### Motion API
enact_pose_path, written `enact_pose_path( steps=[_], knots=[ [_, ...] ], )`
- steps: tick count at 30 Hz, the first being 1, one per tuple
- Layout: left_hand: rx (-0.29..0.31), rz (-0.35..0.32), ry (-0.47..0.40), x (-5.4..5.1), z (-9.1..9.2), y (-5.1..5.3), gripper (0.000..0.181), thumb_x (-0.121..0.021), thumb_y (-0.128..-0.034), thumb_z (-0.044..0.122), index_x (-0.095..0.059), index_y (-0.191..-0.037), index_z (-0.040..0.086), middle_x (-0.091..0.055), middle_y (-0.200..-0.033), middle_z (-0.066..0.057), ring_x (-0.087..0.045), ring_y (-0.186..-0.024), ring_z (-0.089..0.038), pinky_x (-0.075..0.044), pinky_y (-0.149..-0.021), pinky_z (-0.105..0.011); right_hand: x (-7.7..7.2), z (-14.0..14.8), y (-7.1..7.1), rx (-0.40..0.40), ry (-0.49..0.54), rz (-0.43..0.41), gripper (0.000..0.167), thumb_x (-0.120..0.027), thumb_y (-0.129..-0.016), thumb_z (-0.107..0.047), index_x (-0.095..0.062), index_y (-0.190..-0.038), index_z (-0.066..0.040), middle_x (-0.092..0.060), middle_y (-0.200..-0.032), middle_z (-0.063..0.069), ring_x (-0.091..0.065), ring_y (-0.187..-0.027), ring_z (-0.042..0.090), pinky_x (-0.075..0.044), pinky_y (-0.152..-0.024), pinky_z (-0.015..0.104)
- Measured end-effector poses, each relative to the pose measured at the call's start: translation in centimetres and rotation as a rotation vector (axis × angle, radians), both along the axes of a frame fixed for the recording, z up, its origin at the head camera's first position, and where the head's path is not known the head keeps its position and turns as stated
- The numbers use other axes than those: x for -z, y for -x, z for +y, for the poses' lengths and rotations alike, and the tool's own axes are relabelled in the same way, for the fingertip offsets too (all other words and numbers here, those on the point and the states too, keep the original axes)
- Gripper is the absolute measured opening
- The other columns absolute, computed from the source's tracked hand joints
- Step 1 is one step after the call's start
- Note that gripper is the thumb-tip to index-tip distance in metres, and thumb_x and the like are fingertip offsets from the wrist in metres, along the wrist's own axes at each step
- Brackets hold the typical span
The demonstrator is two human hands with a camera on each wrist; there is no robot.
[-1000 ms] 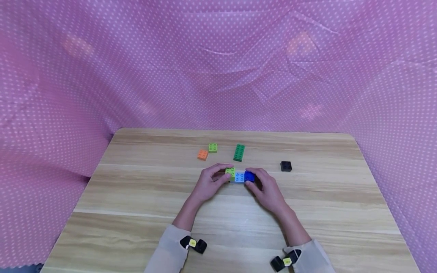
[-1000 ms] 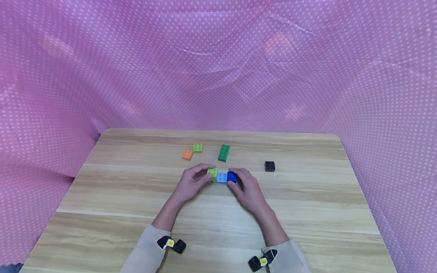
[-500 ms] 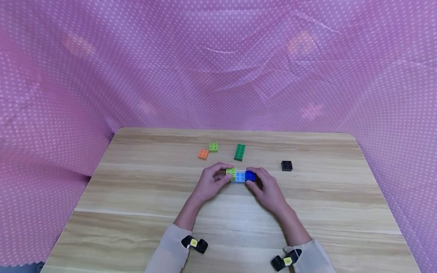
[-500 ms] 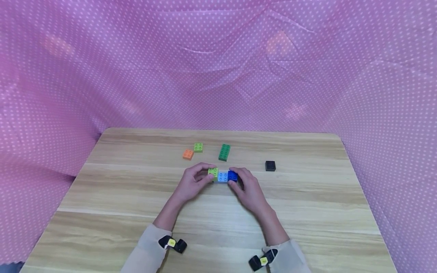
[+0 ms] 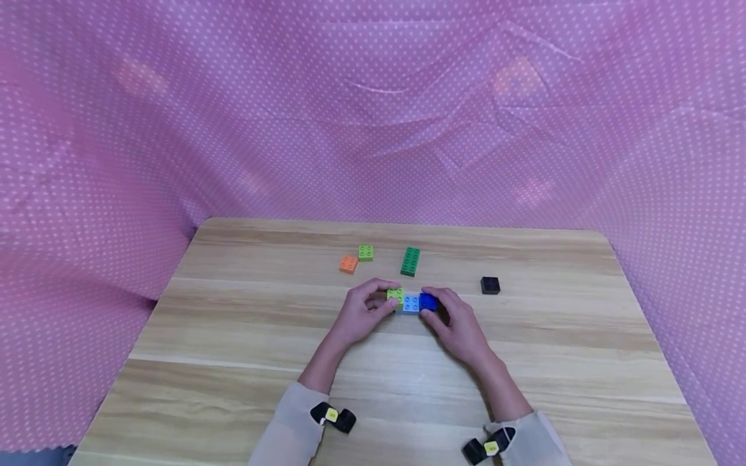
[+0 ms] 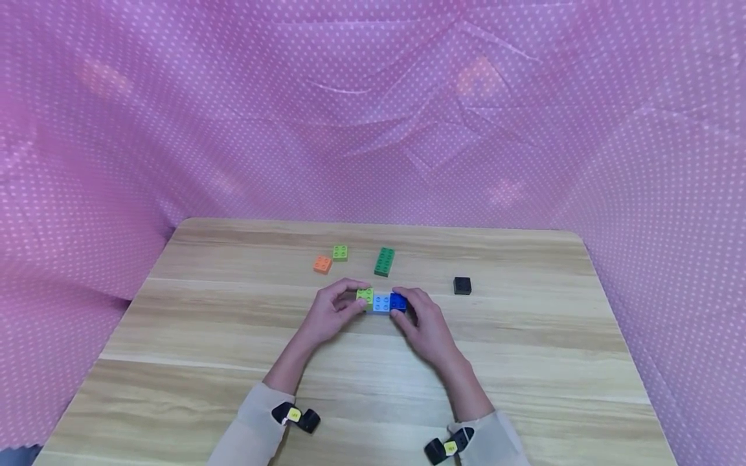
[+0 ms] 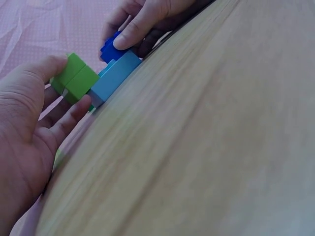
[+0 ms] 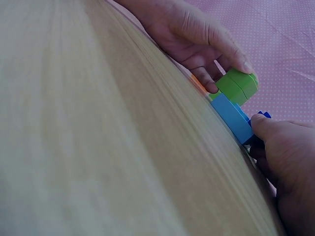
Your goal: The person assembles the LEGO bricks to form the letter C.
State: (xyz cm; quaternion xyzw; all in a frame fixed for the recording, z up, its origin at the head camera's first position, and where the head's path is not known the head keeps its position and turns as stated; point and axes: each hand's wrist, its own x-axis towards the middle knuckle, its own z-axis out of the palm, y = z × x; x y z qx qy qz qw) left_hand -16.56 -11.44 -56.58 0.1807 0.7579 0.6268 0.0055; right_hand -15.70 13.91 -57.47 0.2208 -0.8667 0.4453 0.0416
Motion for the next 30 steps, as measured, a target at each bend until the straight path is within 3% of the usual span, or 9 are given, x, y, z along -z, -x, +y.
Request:
enact_pose_path(
  steps=[7,12,16,21,25,30],
  knots=[
    [-0.009,0.048,0.019,0.3,0.2,0.3,0.031,-0.077,-0.0985,0.015,-0.072,-0.130,0.014,-0.072,-0.127,-0.002,-0.072,-0.107,-0.023,-0.062,-0.091,-0.034,-0.3,0.2,0.1,-0.004,0.003,0.017,0.044,-0.070,-0.104,-0.022,-0.061,-0.146,-0.012,-0.067,-0.135,0.007,-0.063,-0.126,0.025,-0.051,-0.110,0.050],
    [-0.025,0.069,0.037,0.1,0.0,0.6,0.043,-0.079,-0.0973,0.022,-0.067,-0.139,0.016,-0.069,-0.136,0.002,-0.067,-0.118,-0.024,-0.057,-0.103,-0.041,-0.6,0.3,0.2,-0.005,0.000,0.021,0.044,-0.071,-0.103,-0.023,-0.061,-0.145,-0.012,-0.067,-0.135,0.007,-0.064,-0.125,0.025,-0.052,-0.109,0.050],
    [-0.102,0.126,0.041,-0.1,-1.2,1.5,0.053,-0.080,-0.0956,0.024,-0.063,-0.144,0.013,-0.064,-0.143,0.003,-0.062,-0.129,-0.030,-0.049,-0.113,-0.047,-0.6,0.3,0.2,-0.001,0.004,0.015,0.044,-0.071,-0.103,-0.022,-0.061,-0.145,-0.012,-0.067,-0.135,0.007,-0.064,-0.124,0.024,-0.052,-0.108,0.049],
    [-0.239,0.229,0.022,0.3,-4.5,3.3,0.060,-0.084,-0.0892,0.008,-0.061,-0.144,0.005,-0.061,-0.144,-0.013,-0.056,-0.132,-0.041,-0.043,-0.118,-0.053,-0.3,0.0,0.1,-0.008,0.017,0.015,0.044,-0.071,-0.103,-0.021,-0.061,-0.145,-0.011,-0.067,-0.134,0.006,-0.064,-0.122,0.022,-0.053,-0.107,0.048],
    [-0.310,0.232,0.003,0.5,-6.6,4.4,0.064,-0.085,-0.0841,-0.003,-0.061,-0.143,0.004,-0.060,-0.143,-0.015,-0.055,-0.134,-0.044,-0.040,-0.120,-0.054,0.0,-0.1,0.0,-0.007,0.015,0.000,0.044,-0.071,-0.104,-0.022,-0.061,-0.145,-0.013,-0.067,-0.135,0.005,-0.064,-0.123,0.021,-0.053,-0.107,0.047],
    [-0.364,0.194,0.067,0.3,-7.7,5.2,0.068,-0.086,-0.0806,-0.004,-0.060,-0.143,0.003,-0.057,-0.144,-0.017,-0.057,-0.130,-0.044,-0.043,-0.119,-0.051,0.1,0.1,0.0,-0.001,0.009,-0.012,0.044,-0.070,-0.104,-0.023,-0.061,-0.146,-0.014,-0.066,-0.135,0.004,-0.063,-0.123,0.021,-0.052,-0.108,0.047]
  ],
)
